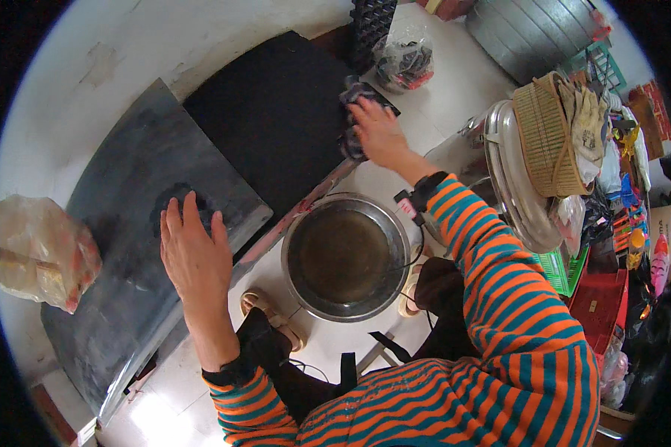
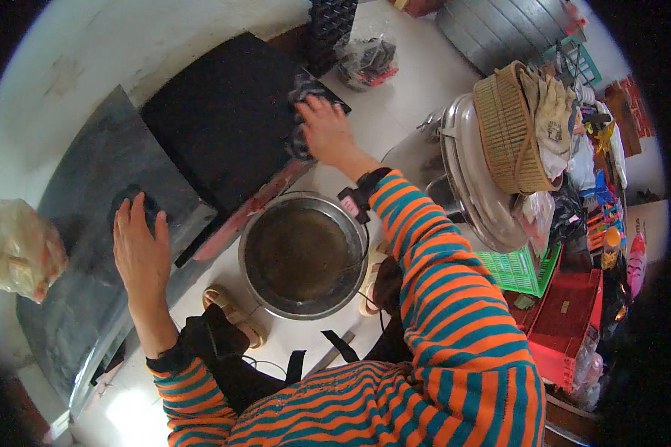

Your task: The person wipes a dark countertop with a cloth, moves a plastic bag of garlic aside, and cleans the front edge of the counter. They then remove a metal lid and a flat metal plate from a drawer, place them on the floor, and continue wiping the counter. The cloth is rinsed in a metal bowl and wrung out before further wiping.

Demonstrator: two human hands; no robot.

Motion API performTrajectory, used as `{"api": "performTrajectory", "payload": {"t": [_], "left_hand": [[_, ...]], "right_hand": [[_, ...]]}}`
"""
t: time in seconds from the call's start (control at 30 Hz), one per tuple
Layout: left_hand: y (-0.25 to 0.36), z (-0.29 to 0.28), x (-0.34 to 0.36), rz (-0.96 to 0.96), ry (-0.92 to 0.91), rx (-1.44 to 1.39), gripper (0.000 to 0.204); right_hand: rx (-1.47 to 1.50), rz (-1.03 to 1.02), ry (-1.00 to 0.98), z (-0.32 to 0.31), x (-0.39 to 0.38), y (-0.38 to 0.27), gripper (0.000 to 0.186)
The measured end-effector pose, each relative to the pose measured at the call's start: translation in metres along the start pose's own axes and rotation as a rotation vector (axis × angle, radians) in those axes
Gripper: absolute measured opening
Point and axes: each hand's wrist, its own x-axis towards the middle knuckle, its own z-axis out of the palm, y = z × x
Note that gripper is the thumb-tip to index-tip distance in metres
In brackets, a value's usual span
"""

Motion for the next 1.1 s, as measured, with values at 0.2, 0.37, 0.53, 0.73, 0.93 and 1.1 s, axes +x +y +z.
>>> {"api": "performTrajectory", "payload": {"t": [0.2,0.37,0.53,0.73,0.93,1.1], "left_hand": [[0.0,-0.002,-0.001,0.011,-0.025,0.009,0.047],[0.002,-0.006,0.003,0.01,-0.027,0.006,0.047],[0.003,-0.006,0.003,0.017,-0.043,0.041,0.045],[-0.001,-0.008,-0.005,0.04,-0.06,0.086,0.045],[-0.012,-0.016,-0.013,0.024,-0.037,-0.01,0.041],[-0.033,-0.032,-0.028,0.009,0.112,-0.217,0.034]], "right_hand": [[0.002,0.092,-0.076,0.033,0.037,0.05,0.053],[-0.058,0.092,-0.119,0.081,0.117,0.069,0.054],[-0.187,0.054,-0.192,0.148,0.212,0.054,0.058],[-0.253,-0.497,-0.072,0.162,0.249,0.028,0.031],[0.118,-0.44,-0.132,0.106,0.159,-0.043,0.053],[0.238,-0.416,-0.051,0.057,0.071,-0.097,0.049]]}}
